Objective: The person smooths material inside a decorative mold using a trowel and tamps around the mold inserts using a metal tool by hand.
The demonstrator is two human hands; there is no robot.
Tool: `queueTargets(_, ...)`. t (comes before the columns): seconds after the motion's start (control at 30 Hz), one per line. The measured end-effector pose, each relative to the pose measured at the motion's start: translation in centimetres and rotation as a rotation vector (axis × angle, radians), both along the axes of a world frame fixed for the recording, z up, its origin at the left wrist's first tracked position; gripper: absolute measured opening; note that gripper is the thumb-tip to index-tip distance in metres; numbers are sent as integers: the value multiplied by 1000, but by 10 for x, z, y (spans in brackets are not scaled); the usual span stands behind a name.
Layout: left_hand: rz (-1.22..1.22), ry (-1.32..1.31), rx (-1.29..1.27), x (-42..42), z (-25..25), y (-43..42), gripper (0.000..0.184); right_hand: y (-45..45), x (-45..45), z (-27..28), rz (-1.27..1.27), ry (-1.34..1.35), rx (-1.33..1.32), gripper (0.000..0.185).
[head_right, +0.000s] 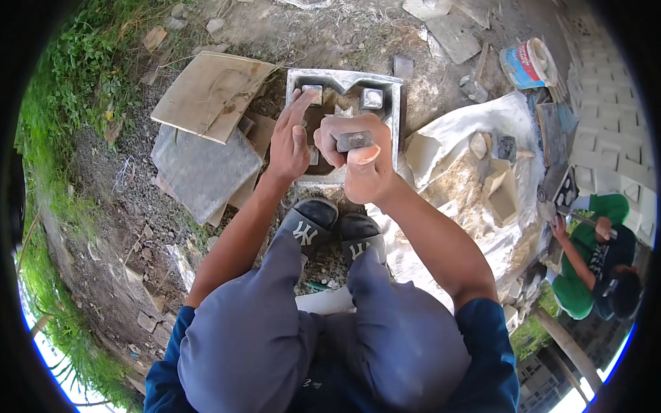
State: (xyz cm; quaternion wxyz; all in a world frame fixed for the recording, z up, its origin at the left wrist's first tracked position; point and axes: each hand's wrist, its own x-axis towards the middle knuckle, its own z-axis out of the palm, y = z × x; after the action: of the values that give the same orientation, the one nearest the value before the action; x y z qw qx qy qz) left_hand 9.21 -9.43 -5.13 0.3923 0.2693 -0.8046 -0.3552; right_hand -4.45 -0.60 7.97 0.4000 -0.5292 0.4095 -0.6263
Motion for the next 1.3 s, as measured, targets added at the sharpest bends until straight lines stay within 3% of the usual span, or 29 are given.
queueTargets(0.07,-18,-15,-14,-1,1,-2,72,-6,-2,-6,13,131,35,85)
queueTargets(0.57,-23,19,6,-1,2,-2,73,12,7,7,171,109,31,90)
queueTargets(0.73,-16,74,82,2,1,-1,78,19,9,3,290,-95,7,92)
queueTargets(0.8,-21,117,115,0,5,-3,79,20,6,-2,256,-37,85,92)
queueTargets(0.93,-12,103,134,1,6,-4,82,33,1,3,144,-213,83,91)
queueTargets(1.03,-31,97,113,3,4,-1,81,40,-7,21,19,-487,-2,91)
queueTargets(1.2,-32,115,124,2,2,-2,80,30,-12,54,-140,-561,-150,96)
queueTargets(1.27,-29,110,131,3,3,-1,80,21,-15,56,-267,-546,-231,90)
queueTargets(1.3,-28,106,135,2,3,-1,81,18,-14,54,-243,-392,-241,75)
